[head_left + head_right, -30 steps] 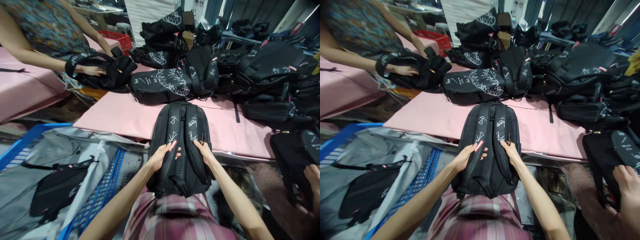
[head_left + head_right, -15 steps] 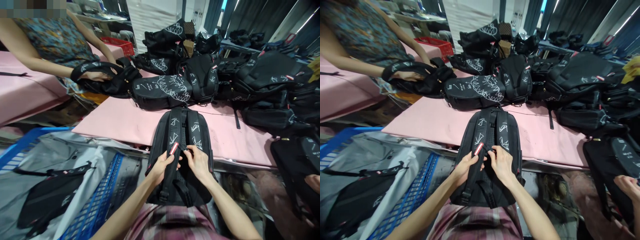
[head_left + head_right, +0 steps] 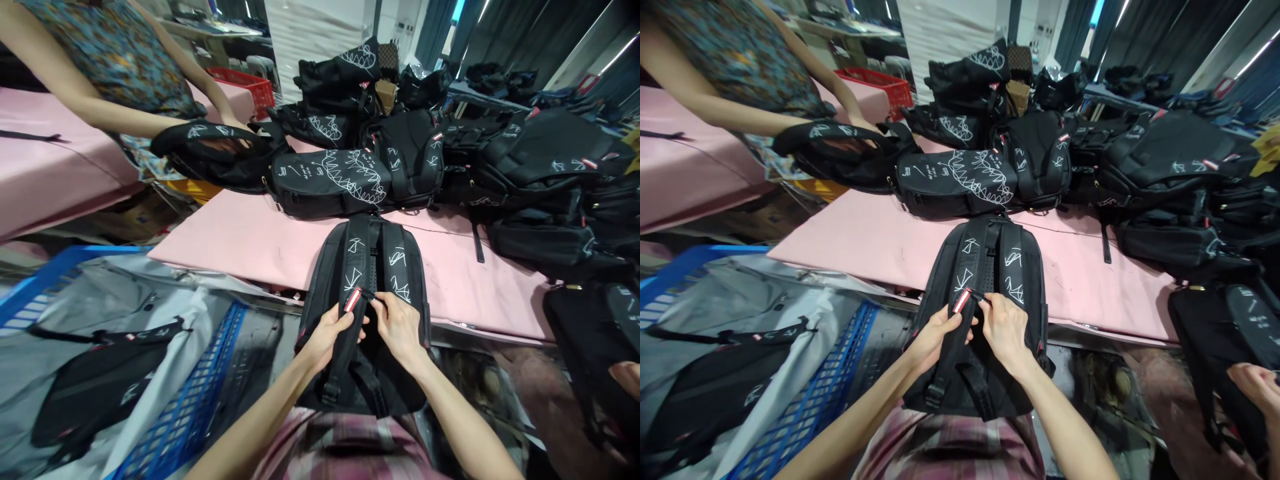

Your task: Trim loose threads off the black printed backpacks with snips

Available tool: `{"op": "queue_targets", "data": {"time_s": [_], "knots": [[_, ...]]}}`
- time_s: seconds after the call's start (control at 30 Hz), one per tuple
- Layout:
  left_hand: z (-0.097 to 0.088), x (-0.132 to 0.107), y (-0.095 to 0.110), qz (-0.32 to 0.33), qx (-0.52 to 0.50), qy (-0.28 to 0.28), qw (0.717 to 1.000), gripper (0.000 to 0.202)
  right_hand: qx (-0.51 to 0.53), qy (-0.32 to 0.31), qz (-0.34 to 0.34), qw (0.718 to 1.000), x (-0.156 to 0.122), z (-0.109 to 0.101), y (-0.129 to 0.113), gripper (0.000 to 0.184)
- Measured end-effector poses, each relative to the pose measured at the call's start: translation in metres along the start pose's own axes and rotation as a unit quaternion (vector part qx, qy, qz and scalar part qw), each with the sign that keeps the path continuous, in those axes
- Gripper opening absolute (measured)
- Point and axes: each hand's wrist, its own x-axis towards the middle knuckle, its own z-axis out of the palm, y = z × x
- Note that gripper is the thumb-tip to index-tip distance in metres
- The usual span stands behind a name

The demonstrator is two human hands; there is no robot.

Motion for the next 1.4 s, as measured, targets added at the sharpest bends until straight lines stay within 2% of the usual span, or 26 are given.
{"op": "queue_targets", "data": {"time_s": [0.5,1.1,1.4], "knots": [[0.002,-0.001,0.000,0.002,-0.020,-0.005,1.000,0.040,-0.006,0.027,-0.020,0.999,-0.005,0.001,0.001,0.019],[0.000,-0.002,0.000,0.002,-0.011,-0.001,1.000,0.037,0.004,-0.009,-0.013,1.000,0.000,-0.005,0.007,0.019],[0.001,-0.002,-0.001,0.014,0.009,-0.008,1.000,0.038,-0.025,-0.007,-0.029,0.999,0.005,-0.004,-0.001,0.019]]}}
